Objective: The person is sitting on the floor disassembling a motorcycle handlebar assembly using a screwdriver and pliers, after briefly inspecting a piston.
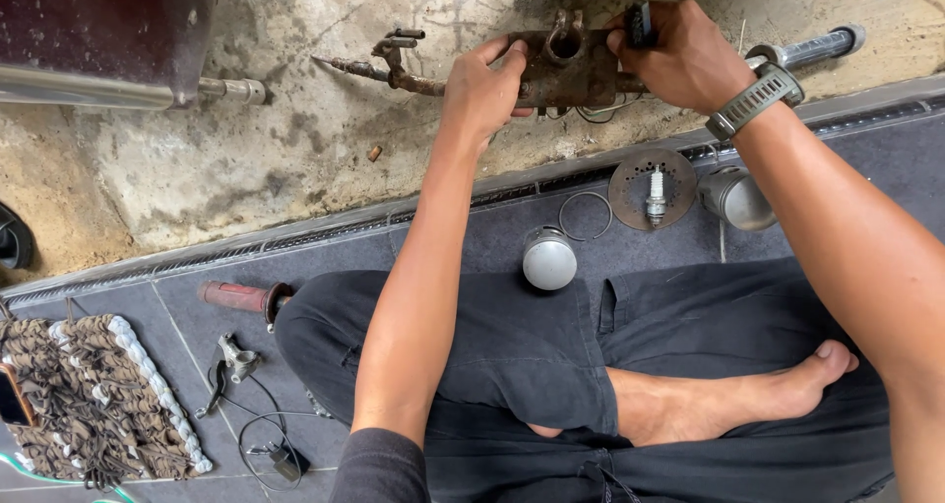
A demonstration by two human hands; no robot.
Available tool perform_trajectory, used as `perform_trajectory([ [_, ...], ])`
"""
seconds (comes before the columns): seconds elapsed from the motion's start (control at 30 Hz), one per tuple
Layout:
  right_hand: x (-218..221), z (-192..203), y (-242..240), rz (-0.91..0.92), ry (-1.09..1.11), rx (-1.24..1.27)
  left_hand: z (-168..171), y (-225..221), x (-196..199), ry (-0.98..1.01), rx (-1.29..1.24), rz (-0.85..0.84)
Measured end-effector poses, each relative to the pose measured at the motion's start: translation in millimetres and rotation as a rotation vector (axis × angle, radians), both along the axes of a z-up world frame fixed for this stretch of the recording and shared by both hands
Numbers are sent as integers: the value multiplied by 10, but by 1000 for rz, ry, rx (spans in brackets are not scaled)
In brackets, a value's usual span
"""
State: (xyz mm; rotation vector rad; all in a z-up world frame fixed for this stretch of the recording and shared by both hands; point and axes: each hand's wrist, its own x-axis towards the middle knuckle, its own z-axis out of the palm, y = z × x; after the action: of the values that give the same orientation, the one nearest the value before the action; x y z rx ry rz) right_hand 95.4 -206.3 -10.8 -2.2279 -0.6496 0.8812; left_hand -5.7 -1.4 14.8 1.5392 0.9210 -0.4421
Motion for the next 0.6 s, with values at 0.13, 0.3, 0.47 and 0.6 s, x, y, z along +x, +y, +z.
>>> perform_trajectory([
  [0.13, -4, -24, -10, -8, -10, -64, -91, 9, -2, -37, 12, 6],
  [0.3, -6, -18, -10, -6, -29, -16, -59, 2, 11, -1, 22, -5],
  [0.47, 1, -50, -23, -8, -25, -21, -132, 11, 4, -31, 0, 9],
  [0.6, 9, -79, -42, -12, -35, 7, -133, 10, 10, -32, -9, 15],
])
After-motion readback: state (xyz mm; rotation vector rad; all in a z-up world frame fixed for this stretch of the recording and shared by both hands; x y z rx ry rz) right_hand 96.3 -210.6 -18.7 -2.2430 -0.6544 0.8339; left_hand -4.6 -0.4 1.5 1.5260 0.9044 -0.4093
